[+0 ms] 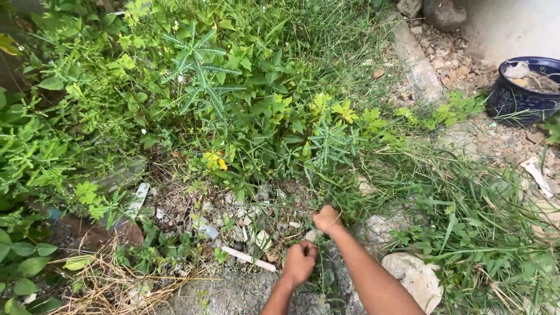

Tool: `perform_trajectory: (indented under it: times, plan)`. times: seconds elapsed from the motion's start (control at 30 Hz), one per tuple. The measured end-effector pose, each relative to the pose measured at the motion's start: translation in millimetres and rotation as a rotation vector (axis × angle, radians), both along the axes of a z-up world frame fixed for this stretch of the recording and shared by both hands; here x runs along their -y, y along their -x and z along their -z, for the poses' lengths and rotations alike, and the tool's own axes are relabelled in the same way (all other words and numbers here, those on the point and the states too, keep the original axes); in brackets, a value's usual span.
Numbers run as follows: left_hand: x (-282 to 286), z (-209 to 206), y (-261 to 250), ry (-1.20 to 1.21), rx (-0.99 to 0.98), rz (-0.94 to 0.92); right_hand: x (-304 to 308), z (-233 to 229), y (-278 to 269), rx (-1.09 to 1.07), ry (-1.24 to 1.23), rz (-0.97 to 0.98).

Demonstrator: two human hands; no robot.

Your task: Pulling weeds and clearing small stones from a garden bed by hand.

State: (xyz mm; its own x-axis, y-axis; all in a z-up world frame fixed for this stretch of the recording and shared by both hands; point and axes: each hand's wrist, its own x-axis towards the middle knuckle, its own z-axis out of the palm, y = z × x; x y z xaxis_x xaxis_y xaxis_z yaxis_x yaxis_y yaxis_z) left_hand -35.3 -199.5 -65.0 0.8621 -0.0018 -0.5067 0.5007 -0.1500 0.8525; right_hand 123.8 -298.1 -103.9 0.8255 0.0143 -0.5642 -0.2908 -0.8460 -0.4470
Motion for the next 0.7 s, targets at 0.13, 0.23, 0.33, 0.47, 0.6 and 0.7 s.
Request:
perform_trajectory:
  times: [0.13, 0.23, 0.33, 0.47, 0.6, 0.7]
  plan:
    - [2, -1, -1, 0.078, 0.032, 0.016, -22, 21, -14, -0.018, -0.349, 0.402]
    - [0, -6, -3, 0.041, 0.001, 0.059, -29, 6, -10, -0.087, -0.477, 0.629]
    - [1, -9, -5, 0.02, -0.091, 0.069, 11, 126, -25, 0.087, -0.309, 0.541]
    - [-3, -5, -8, -0.079, -0.145, 0.091, 11, 128, -8, 0.326, -0.037, 0.079]
    - [-11, -13, -15, -0.162, -0.197, 0.078, 19, 129, -2, 0.508, 0.012, -0.005]
    - [-22, -20, -23, -0.235, -0.182, -0.012, 20, 109, 5, 0.373, 0.072, -0.151]
